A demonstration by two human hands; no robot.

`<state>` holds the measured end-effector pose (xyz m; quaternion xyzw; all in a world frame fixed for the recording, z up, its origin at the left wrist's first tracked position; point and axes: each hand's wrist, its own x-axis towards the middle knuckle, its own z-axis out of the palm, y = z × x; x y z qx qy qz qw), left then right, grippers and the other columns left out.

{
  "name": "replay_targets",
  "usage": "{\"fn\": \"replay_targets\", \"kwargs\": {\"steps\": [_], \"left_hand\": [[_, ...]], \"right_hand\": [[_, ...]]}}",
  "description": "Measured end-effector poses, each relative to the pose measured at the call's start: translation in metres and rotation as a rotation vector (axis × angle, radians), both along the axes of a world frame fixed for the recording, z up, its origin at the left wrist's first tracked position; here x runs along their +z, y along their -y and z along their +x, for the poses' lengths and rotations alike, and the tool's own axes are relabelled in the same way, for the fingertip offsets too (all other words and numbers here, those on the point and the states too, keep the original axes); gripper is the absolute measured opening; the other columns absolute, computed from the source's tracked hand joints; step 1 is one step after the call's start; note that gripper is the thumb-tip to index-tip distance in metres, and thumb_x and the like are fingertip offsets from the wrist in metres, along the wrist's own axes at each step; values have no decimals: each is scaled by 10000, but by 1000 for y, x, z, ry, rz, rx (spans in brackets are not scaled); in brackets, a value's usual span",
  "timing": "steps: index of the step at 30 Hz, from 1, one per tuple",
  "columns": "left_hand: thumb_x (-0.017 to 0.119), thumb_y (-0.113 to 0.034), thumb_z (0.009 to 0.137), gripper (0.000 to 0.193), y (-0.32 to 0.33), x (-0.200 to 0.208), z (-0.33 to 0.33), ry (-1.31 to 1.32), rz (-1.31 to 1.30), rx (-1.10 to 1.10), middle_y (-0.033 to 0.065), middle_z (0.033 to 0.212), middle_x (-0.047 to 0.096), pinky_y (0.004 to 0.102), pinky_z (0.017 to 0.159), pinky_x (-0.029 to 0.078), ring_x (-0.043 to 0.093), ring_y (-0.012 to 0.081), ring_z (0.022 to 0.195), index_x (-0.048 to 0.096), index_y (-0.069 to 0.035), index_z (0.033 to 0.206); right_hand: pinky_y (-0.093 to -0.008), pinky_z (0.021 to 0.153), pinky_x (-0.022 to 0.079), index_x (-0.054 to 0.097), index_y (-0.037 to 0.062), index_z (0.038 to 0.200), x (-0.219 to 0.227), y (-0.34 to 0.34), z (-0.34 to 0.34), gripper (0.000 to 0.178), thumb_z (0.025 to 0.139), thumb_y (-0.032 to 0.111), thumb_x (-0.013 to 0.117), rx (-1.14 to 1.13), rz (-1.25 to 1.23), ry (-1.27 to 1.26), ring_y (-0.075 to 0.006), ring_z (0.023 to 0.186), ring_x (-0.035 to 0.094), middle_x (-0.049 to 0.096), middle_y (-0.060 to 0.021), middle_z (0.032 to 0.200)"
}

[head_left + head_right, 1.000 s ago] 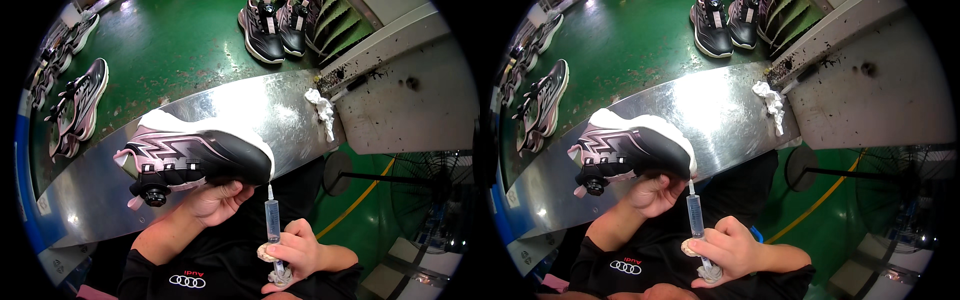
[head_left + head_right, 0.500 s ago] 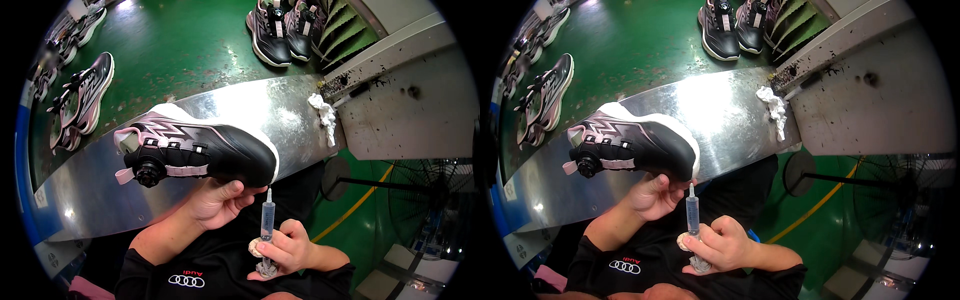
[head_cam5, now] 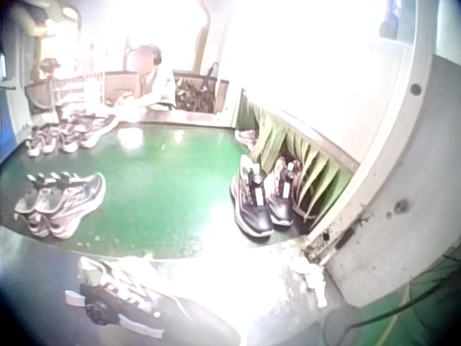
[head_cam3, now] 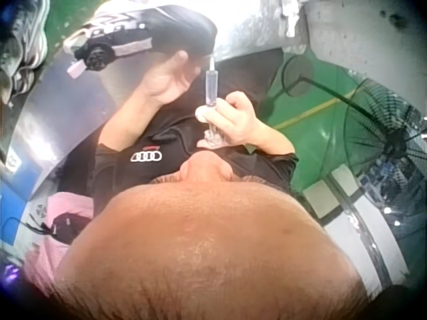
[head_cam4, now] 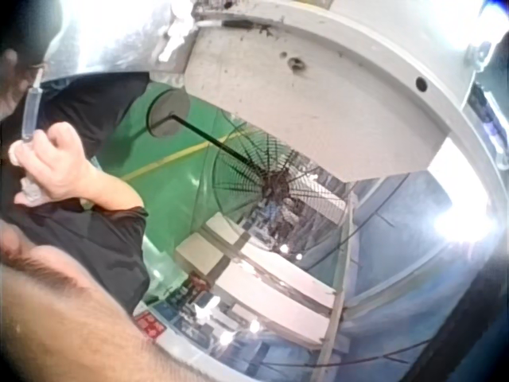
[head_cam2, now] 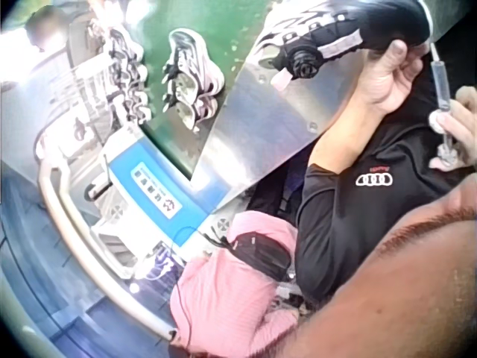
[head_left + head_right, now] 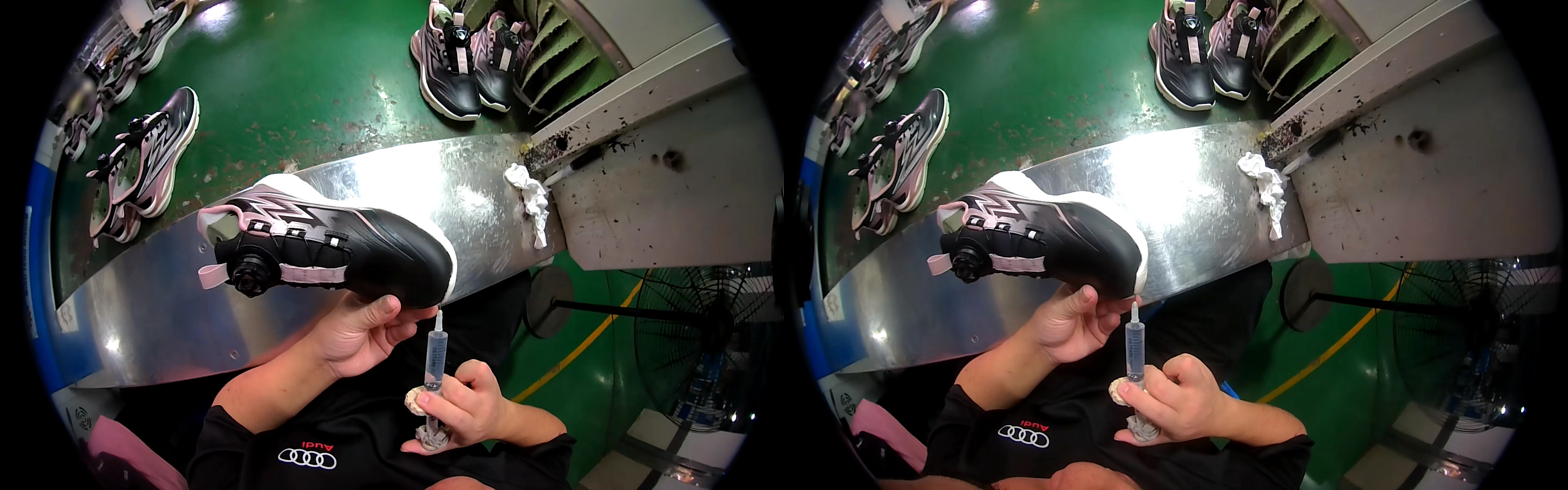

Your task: The person takes shoes from a conveyor belt, applies adhesive along the seams using a syringe, and places the shoes back onto the belt.

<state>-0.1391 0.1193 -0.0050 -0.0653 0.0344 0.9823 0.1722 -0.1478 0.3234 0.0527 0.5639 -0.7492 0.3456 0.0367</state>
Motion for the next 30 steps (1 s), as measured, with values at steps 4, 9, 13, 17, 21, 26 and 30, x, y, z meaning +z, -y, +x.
{"fn": "replay_targets", "kwargs": {"steps": [4,9,13,17,21,26,30], "left_hand": [[608,-77,870,325,4,0,5,63,-20,-3,126,1145,612,284,822,557,581,265,1102,545,-53,1188],[651,-125,819,447,20,-12,38,15,-48,-129,122,1149,611,383,820,500,573,314,1095,518,-90,1244],[648,-38,694,725,38,15,104,394,-233,53,153,1278,512,492,1007,380,472,335,1212,372,-94,1363],[669,-34,658,759,65,30,120,277,-500,215,185,1252,512,394,983,434,542,300,1133,335,35,1337],[760,-94,617,831,82,26,64,138,-704,192,117,1209,551,337,964,437,555,213,1109,352,10,1334],[614,-121,858,363,108,-3,-90,-40,-806,276,88,1103,587,337,839,502,587,186,998,469,-13,1174],[538,-115,904,314,107,-2,-127,153,-899,218,164,1096,581,319,794,529,610,247,949,466,32,1172]], "right_hand": [[-283,506,314,578,70,1050,-5,-4,0,613,642,492,754,16,-208,1,-179,589,406,581,-62,838],[-368,710,350,403,59,1182,-8,-18,-24,875,609,623,748,-107,-183,-100,-221,737,456,518,-53,882],[-389,708,359,397,13,1201,-45,-8,-78,889,617,572,765,-209,-81,-76,-257,790,444,501,-105,919],[-394,746,395,438,-10,1171,-68,15,-112,863,586,505,808,-253,-148,-14,-292,844,447,496,-146,994],[-395,777,403,444,-14,1176,-79,19,-120,864,571,470,826,-287,-146,67,-300,888,452,494,-161,1027],[-351,765,401,430,-1,1210,-82,18,-113,921,552,506,827,-344,-80,164,-255,880,446,441,-133,1026],[-318,731,405,434,10,1211,-83,28,-114,936,550,550,817,-298,-57,79,-231,861,447,431,-113,1025]]}}
